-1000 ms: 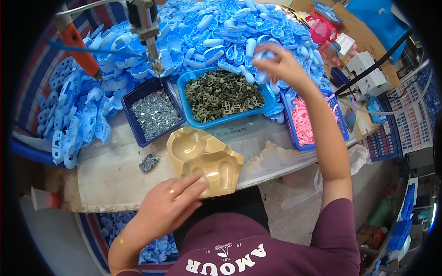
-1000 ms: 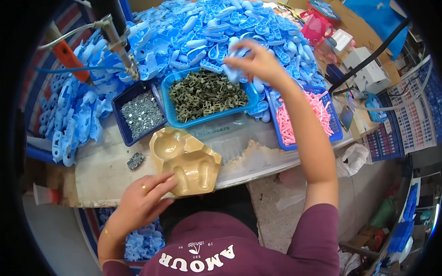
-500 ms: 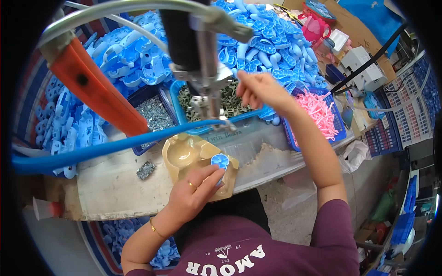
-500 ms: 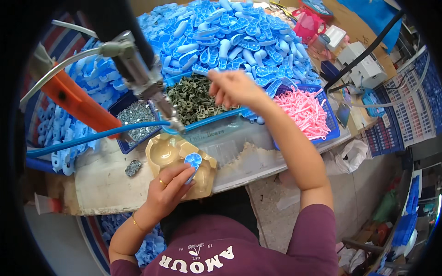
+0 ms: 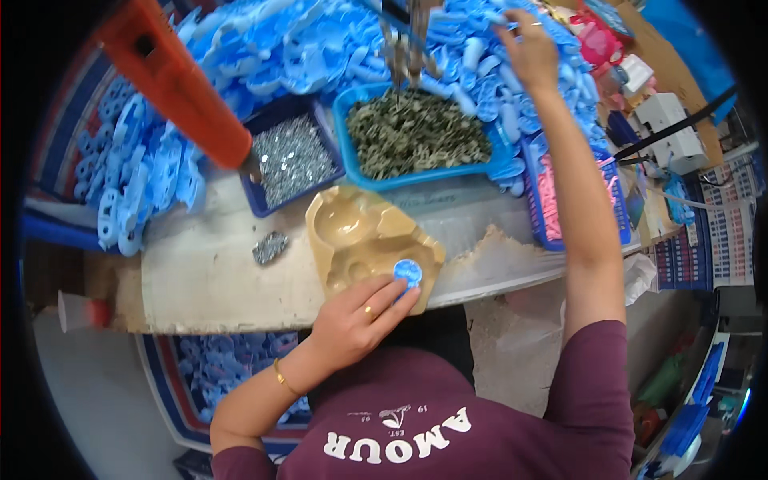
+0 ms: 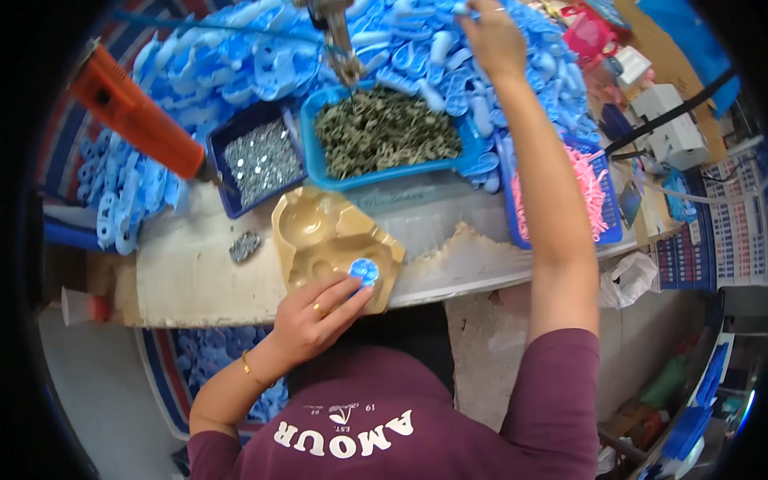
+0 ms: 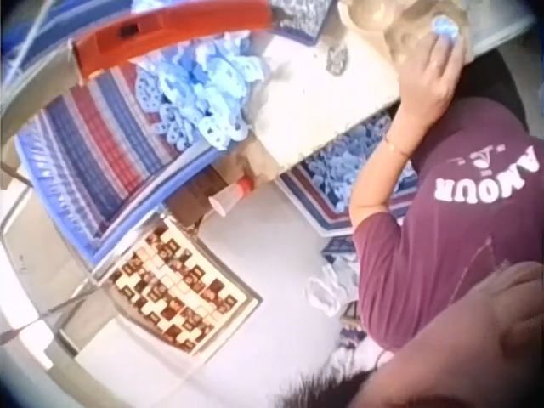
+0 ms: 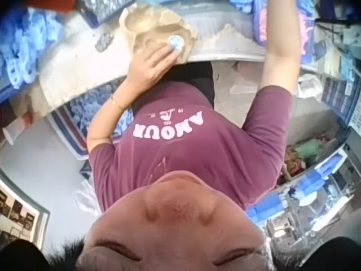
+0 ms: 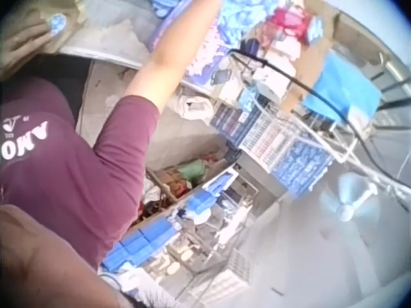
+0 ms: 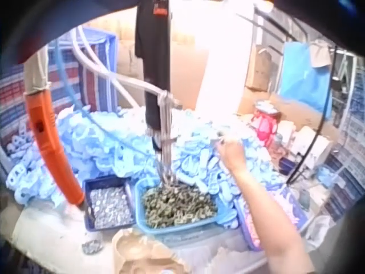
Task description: Assemble small plastic toy components and pins using a heating tool and a metal press.
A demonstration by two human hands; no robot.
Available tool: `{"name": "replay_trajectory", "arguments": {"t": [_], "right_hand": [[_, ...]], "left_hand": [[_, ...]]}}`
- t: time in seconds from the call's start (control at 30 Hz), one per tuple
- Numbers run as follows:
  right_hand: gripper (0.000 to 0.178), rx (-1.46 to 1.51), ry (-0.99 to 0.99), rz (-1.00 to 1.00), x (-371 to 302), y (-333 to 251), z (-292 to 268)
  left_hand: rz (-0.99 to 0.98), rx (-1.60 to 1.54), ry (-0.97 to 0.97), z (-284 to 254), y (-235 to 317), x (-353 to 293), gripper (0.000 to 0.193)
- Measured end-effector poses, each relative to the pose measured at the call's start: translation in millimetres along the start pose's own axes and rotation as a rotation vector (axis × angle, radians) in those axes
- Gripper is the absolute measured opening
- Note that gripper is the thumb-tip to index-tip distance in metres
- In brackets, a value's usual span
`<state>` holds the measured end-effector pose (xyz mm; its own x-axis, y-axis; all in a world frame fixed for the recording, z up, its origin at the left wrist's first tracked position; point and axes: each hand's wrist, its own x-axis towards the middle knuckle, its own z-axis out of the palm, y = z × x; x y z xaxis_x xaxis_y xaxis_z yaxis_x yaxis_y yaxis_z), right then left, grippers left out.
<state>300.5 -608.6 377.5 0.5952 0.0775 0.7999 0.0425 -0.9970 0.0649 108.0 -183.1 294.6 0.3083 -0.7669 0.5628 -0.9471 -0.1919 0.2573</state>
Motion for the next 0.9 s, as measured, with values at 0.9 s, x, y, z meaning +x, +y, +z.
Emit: {"name": "replay_trajectory", "arguments": {"t": [0.9], "right_hand": [[0.031,0.771,-0.943,-0.040,-116,-260,-126]], "left_hand": [[-0.570,0.708,0.346,-121,-167,-82,0.024]]}}
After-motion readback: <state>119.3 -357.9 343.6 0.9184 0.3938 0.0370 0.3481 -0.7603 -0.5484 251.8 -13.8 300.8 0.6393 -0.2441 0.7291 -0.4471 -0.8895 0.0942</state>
